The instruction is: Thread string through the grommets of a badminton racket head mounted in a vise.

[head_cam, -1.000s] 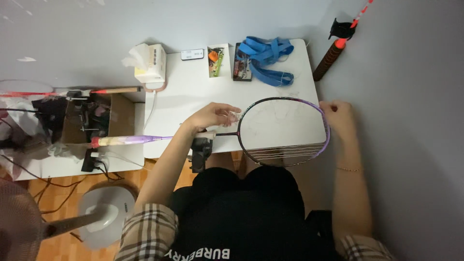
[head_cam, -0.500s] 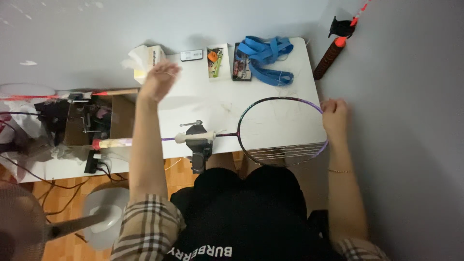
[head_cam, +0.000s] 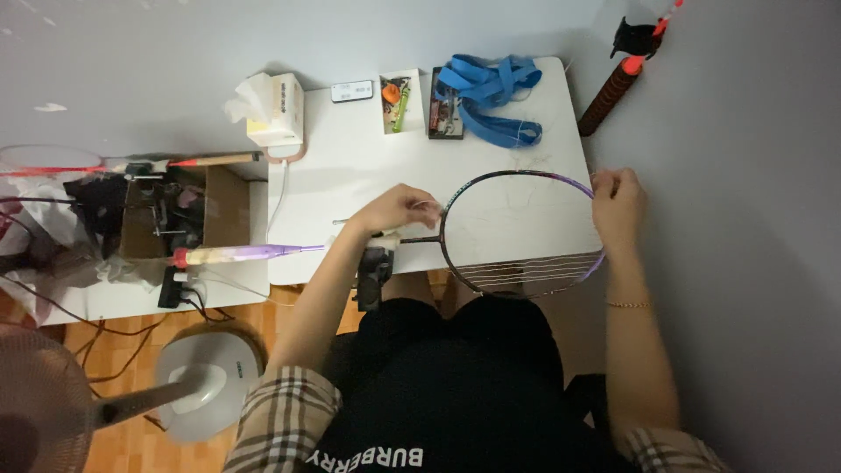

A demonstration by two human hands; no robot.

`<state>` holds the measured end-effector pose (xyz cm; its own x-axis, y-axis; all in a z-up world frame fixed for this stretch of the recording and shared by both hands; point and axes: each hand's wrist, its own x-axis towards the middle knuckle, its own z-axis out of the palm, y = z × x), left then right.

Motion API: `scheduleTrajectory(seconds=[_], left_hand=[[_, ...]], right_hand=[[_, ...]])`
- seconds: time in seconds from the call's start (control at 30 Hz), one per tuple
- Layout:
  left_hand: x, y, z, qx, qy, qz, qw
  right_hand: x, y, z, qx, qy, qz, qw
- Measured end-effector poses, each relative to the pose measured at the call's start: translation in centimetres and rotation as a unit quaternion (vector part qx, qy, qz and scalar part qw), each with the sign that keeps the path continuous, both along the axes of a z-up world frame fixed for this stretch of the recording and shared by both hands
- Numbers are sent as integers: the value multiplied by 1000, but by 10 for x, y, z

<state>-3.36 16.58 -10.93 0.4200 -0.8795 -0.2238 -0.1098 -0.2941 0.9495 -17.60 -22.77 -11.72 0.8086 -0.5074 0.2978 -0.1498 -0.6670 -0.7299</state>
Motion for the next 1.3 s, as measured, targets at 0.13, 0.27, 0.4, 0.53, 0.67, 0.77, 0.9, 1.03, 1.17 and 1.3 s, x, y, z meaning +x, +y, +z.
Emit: scheduleTrajectory(seconds=[0.13,0.27,0.4,0.53,0.67,0.77,0.9,1.03,1.17,1.3], left_hand=[[19,33,-8,-23,31,98,994],[57,112,-9,-50,7,242,969],[58,179,-11,-72,7,494,867],[54,196,-12,-158,59,661,731],[57,173,-14,-164,116,671,714],[58,172,-6,-202,148,628,736],[66,175,-22,-214,167,612,742],[53,169,-9,-220,158,570,775],[43,159,6,-160,125,558,804],[40,162,1,-114,111,565,810]], right_hand=[[0,3,-7,-36,82,-42,995],[1,-6,-17,-113,49,-38,992],[-7,2,-12,-117,25,5,993],[-4,23,9,-116,148,-77,979],[-18,6,4,-160,121,-25,979],[-36,-2,30,-134,197,-39,970],[-34,-32,22,-152,267,2,952],[-32,-32,29,28,259,16,965],[-27,-22,37,125,259,9,958],[-25,-7,41,102,236,8,966]])
